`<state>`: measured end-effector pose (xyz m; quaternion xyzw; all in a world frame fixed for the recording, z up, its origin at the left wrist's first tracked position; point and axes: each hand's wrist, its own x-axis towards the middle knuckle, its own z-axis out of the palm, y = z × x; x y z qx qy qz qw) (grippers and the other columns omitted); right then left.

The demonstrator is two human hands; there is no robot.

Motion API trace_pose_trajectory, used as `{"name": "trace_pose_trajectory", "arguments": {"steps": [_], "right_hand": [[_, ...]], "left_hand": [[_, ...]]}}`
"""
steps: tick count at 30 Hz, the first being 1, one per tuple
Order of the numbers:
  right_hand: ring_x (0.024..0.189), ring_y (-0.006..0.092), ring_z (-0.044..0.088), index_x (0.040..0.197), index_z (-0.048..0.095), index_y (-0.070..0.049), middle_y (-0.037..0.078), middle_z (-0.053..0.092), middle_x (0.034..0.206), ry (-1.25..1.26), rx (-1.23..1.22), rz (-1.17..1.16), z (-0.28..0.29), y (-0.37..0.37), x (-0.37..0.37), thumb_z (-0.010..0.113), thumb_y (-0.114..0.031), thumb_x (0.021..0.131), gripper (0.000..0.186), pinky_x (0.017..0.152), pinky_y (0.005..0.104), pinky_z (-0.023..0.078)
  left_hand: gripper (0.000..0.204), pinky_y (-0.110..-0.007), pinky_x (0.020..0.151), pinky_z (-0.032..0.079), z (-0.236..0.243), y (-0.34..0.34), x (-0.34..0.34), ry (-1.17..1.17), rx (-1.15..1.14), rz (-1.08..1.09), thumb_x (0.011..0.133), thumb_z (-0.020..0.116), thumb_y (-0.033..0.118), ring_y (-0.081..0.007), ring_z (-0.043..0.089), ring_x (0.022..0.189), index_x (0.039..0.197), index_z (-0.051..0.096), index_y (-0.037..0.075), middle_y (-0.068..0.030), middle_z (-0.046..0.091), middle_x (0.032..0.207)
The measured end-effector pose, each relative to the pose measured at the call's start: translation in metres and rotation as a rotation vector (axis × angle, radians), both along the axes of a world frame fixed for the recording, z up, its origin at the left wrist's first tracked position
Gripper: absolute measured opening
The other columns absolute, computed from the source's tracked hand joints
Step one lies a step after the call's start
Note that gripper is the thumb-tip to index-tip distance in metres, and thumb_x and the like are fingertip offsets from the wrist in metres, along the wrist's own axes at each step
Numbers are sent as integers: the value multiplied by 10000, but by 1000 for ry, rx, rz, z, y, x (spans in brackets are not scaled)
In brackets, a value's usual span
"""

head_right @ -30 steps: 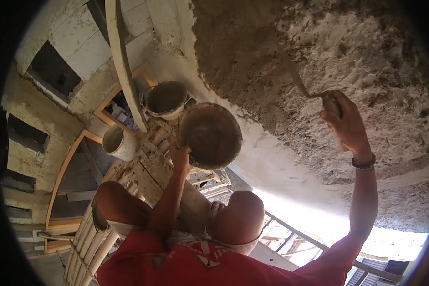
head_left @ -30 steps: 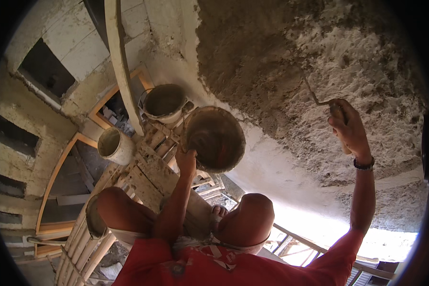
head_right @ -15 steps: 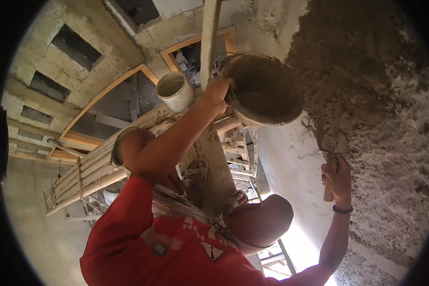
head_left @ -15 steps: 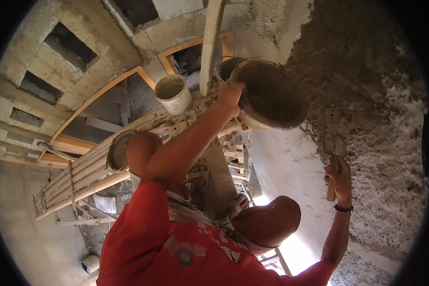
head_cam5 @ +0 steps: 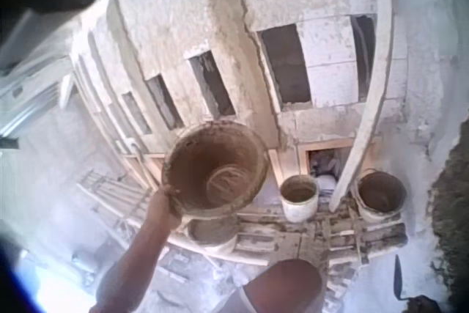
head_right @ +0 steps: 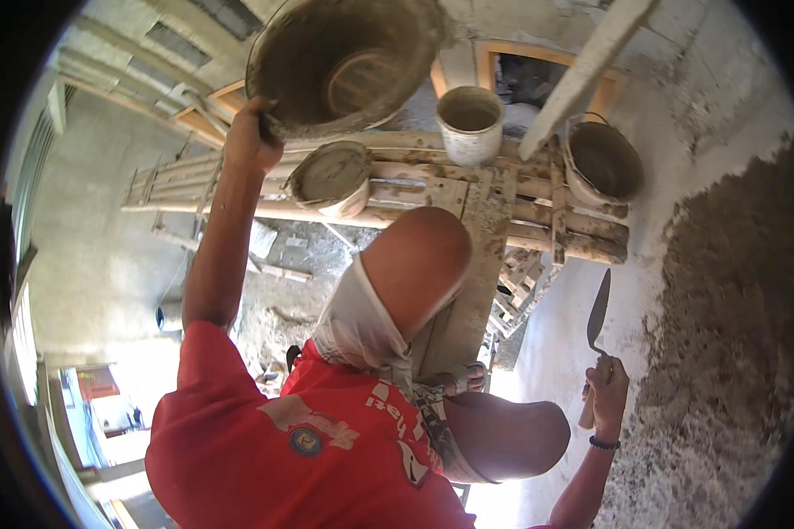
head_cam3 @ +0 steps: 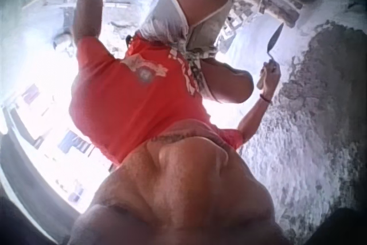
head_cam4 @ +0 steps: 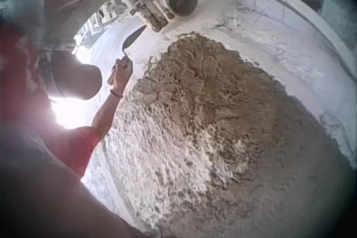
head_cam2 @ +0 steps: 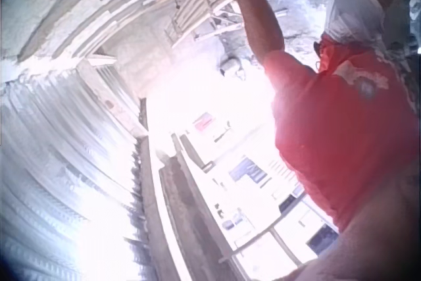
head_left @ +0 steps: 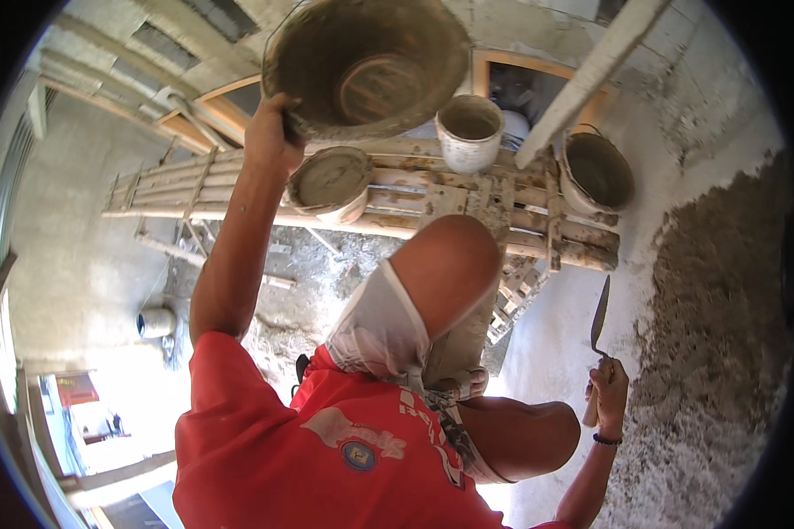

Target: The person scoops wet plaster from a bucket using a trowel and spreads it onto a rough wall surface while positioned on a scaffolding.

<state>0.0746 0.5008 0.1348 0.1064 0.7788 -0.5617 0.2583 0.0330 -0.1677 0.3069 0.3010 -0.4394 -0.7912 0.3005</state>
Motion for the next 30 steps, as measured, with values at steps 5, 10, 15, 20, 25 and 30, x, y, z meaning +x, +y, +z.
{"name": "trace_pose_trajectory", "arguments": {"steps": [5,10,15,20,25,30], "right_hand": [[489,126,544,961,529,-44,18,538,689,-54,51,138,-19,-31,-32,656,-97,808,206,436,276,475],[482,126,544,947,532,-41,19,533,686,-56,56,270,-23,-64,-58,648,-116,809,195,433,280,477],[490,119,539,940,532,-58,14,525,689,-85,38,346,-38,-86,-63,646,-114,810,182,438,275,473],[454,128,525,912,531,-51,22,531,670,-120,84,267,-49,-76,-52,650,-92,802,167,425,279,468],[476,140,561,912,542,-23,43,554,667,-135,153,229,-50,-57,-28,666,-111,805,186,435,300,481],[506,133,574,1015,582,34,67,592,695,-285,102,36,-76,-37,7,712,-72,765,302,453,291,479]], "left_hand": [[117,-306,616,569,-44,-50,134,12,55,355,805,595,40,-200,683,754,916,622,66,-50,677,866],[153,-370,667,591,-106,-84,251,-148,128,668,805,587,69,-215,690,790,953,630,73,-51,683,898],[328,-442,819,585,-171,-118,363,-358,171,905,841,565,118,-288,673,977,1160,608,55,-104,660,1122],[554,-528,967,494,-198,-135,422,-665,122,1137,808,623,218,-333,572,1187,1319,538,23,-127,535,1354],[1145,-567,998,468,-199,-117,383,-1473,-111,1177,805,730,311,-439,523,1208,1546,-119,108,-356,265,1448],[935,-474,973,500,-244,-82,192,-1053,-750,226,832,708,242,-360,578,1161,1573,149,128,-266,404,1442]]}}
